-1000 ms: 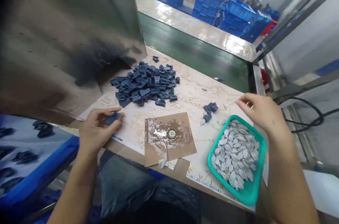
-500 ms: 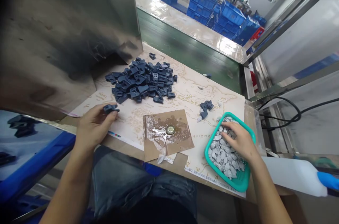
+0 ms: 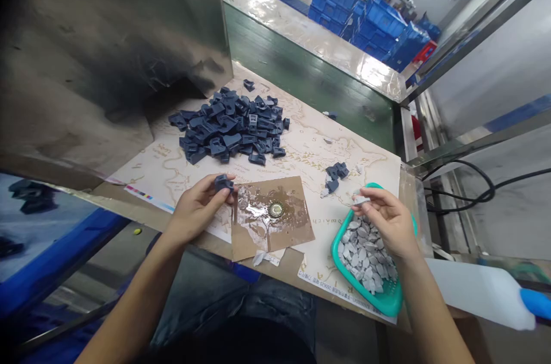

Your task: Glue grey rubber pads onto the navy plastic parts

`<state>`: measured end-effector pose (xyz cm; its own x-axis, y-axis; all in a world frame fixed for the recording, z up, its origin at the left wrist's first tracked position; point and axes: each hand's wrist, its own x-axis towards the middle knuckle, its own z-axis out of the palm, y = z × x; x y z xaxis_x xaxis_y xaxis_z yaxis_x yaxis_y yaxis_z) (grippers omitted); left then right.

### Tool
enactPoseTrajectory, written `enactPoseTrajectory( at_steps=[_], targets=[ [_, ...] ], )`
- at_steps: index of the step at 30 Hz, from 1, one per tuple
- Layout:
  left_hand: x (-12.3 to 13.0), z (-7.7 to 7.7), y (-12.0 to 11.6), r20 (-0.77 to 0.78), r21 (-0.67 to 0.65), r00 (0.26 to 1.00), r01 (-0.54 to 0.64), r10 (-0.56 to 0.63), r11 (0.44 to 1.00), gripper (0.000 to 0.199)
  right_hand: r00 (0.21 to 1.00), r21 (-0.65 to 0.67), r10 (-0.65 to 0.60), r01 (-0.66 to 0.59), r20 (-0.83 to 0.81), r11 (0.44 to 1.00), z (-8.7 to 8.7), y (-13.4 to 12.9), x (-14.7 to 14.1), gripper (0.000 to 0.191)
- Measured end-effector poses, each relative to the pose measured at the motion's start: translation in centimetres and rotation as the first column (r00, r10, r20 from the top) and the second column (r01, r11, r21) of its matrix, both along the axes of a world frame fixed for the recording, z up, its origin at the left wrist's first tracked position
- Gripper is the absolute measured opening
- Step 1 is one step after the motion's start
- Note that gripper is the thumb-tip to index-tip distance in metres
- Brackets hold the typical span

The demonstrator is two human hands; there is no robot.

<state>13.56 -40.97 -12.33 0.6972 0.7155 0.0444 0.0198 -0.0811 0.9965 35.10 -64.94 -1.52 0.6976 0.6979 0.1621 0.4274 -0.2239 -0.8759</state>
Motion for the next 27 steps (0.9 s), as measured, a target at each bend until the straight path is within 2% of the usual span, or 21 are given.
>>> enactPoseTrajectory(
  at_steps=[3,7,13,15,20,27],
  targets=[
    [-0.2,0.3,0.1,-0.069,0.103,0.998,0.015,-0.008,0.995,0.034,0.979,0.02,0.117,-0.115,-0.169,0.993,0.1,2.4,-0.5,0.025],
    [-0.1,0.6,0.2,-0.08,0.2,0.997,0.025,-0.009,0.979,0.029,0.901,0.032,0.276,-0.282,-0.334,0.959,-0.5,6.0,-1.3,0.025],
    [0.1,0.5,0.3,-0.091,0.32,0.996,0.024,0.005,0.947,0.025,0.778,-0.061,0.387,-0.475,-0.494,0.878,-1.7,9.6,-2.6,0.033],
    [0.1,0.5,0.3,-0.088,0.342,0.996,0.025,0.005,0.939,0.025,0.776,-0.081,0.393,-0.491,-0.494,0.867,-1.9,10.1,-2.9,0.035],
    [0.1,0.2,0.4,-0.074,0.32,0.997,0.037,-0.014,0.947,0.025,0.849,-0.127,0.398,-0.463,-0.347,0.877,-3.0,10.7,-3.4,0.037],
    [0.0,0.3,0.4,-0.115,0.327,0.993,0.078,-0.042,0.942,0.02,0.777,-0.146,0.361,-0.495,-0.516,0.857,-3.9,11.0,-3.4,0.046]
  ],
)
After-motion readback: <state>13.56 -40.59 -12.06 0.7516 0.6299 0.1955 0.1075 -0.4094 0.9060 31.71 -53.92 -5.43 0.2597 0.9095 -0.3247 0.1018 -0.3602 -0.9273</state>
